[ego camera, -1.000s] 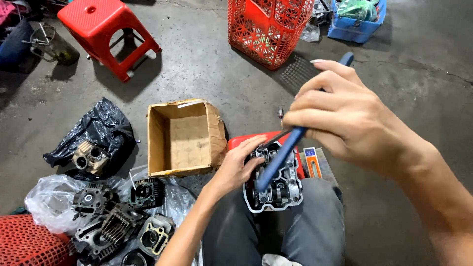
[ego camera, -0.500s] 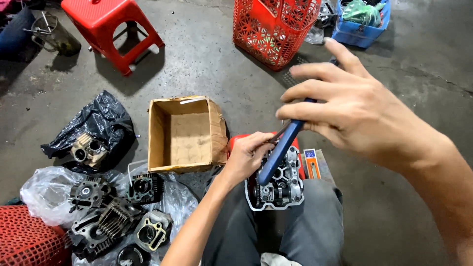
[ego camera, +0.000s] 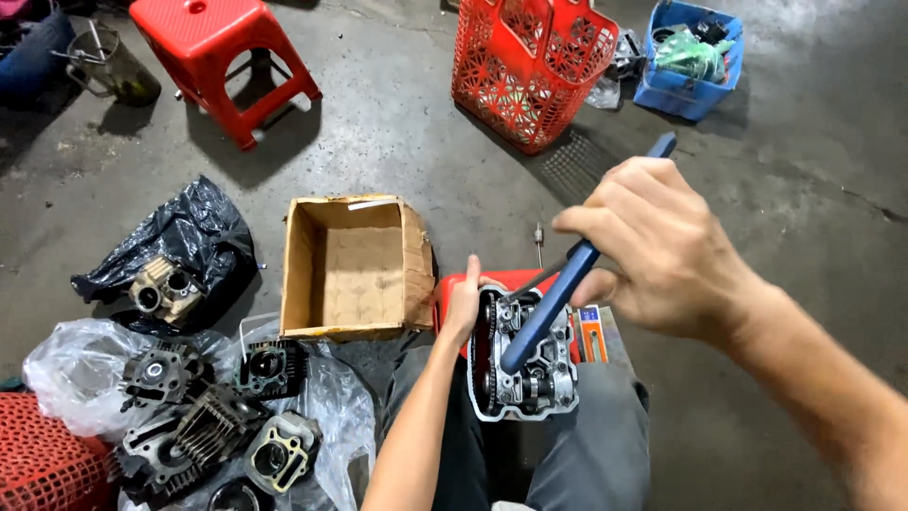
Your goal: Repairing a motorcycle engine cylinder head using a T-handle wrench and a screwdriver
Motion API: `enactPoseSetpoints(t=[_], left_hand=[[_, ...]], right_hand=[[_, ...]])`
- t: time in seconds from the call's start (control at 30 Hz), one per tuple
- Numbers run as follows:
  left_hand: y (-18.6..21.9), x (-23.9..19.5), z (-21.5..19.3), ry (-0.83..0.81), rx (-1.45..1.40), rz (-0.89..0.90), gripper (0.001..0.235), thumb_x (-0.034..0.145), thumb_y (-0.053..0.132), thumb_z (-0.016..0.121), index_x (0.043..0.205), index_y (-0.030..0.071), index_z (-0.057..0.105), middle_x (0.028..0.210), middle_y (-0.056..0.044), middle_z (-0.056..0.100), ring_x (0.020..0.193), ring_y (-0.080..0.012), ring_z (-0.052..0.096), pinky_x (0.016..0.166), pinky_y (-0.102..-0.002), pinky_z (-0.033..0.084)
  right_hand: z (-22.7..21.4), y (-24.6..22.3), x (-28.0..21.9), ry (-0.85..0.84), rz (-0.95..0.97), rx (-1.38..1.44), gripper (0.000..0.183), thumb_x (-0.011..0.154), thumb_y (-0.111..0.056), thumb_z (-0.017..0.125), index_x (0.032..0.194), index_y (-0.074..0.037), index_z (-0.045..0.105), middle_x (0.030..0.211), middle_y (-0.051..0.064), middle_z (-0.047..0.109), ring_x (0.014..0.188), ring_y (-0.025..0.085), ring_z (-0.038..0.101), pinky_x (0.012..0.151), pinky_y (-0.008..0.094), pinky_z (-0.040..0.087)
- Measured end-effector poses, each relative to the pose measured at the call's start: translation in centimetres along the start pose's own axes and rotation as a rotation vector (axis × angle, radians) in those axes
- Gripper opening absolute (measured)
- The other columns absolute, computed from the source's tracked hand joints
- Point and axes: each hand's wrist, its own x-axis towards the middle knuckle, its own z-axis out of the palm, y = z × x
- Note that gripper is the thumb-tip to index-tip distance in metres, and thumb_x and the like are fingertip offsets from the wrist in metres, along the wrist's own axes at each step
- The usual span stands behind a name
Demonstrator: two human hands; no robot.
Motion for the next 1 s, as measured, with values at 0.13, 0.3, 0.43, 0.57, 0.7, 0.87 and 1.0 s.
enactPoseSetpoints(t=[0.13, 0.3, 0.43, 0.57, 0.7, 0.87, 1.0], left_hand=[[0.0, 0.1, 0.2, 0.115, 0.109, 0.052, 0.095, 0.100, 0.065, 0.015, 0.082, 0.001, 0.082, 0.079, -0.009, 0.076, 0.078, -0.0183, 0.066, 0.082, -0.024, 0.049], [1.3, -0.7, 0.3, 0.143, 0.101, 0.031, 0.091, 0.101, 0.064, 0.020, 0.073, 0.002, 0.081, 0.069, -0.007, 0.072, 0.069, -0.0168, 0.062, 0.075, -0.025, 0.048], [-0.2, 1.3, 0.3, 0.108, 0.026, 0.059, 0.092, 0.100, 0.065, 0.022, 0.068, 0.001, 0.080, 0.067, -0.005, 0.074, 0.071, -0.0161, 0.067, 0.076, -0.022, 0.049], [0.5, -0.7, 0.2, 0.155, -0.045, 0.173, 0.082, 0.103, 0.058, 0.030, 0.084, -0.003, 0.082, 0.072, -0.004, 0.071, 0.067, -0.0135, 0.060, 0.066, -0.025, 0.047], [-0.3, 0.3, 0.2, 0.254, 0.034, 0.124, 0.072, 0.106, 0.056, 0.031, 0.064, 0.004, 0.060, 0.067, -0.003, 0.060, 0.065, -0.0149, 0.050, 0.067, -0.028, 0.046], [-1.5, 2.0, -0.6, 0.119, 0.055, 0.102, 0.083, 0.105, 0.059, 0.024, 0.071, 0.005, 0.078, 0.073, -0.001, 0.068, 0.074, -0.0133, 0.056, 0.079, -0.024, 0.045], [-1.2, 0.2, -0.8, 0.221, 0.090, 0.214, 0.056, 0.103, 0.051, 0.046, 0.083, 0.003, 0.067, 0.080, -0.004, 0.065, 0.075, -0.0148, 0.056, 0.071, -0.029, 0.048]], right_hand=[[0.8, -0.5, 0.4, 0.113, 0.042, 0.000, 0.051, 0.091, -0.052, 0.055, 0.090, -0.002, 0.064, 0.083, 0.008, 0.056, 0.081, 0.028, 0.055, 0.092, 0.047, 0.044], [2.0, -0.8, -0.1, 0.185, 0.085, -0.086, 0.049, 0.090, -0.050, 0.057, 0.086, -0.002, 0.062, 0.084, 0.009, 0.057, 0.080, 0.030, 0.054, 0.092, 0.048, 0.044], [1.6, -1.3, 0.0, 0.186, 0.217, -0.189, 0.040, 0.086, -0.041, 0.074, 0.085, -0.003, 0.063, 0.075, 0.006, 0.049, 0.072, 0.027, 0.046, 0.083, 0.045, 0.041], [1.5, -3.1, 0.3, 0.214, 0.315, -0.194, 0.036, 0.073, -0.025, 0.086, 0.090, -0.002, 0.066, 0.078, 0.006, 0.050, 0.072, 0.026, 0.047, 0.083, 0.042, 0.041], [1.4, -3.0, 0.8, 0.208, 0.324, -0.206, 0.039, 0.091, -0.041, 0.071, 0.096, -0.003, 0.062, 0.082, 0.008, 0.052, 0.076, 0.027, 0.048, 0.087, 0.043, 0.040], [-0.8, -2.0, 0.5, 0.035, 0.288, -0.107, 0.057, 0.075, -0.040, 0.084, 0.116, -0.006, 0.065, 0.102, 0.006, 0.061, 0.092, 0.025, 0.056, 0.096, 0.043, 0.038], [-5.1, -2.0, 0.8, 0.032, 0.248, 0.039, 0.025, 0.074, 0.001, 0.069, 0.098, -0.003, 0.071, 0.093, 0.006, 0.072, 0.089, 0.024, 0.064, 0.094, 0.040, 0.043]])
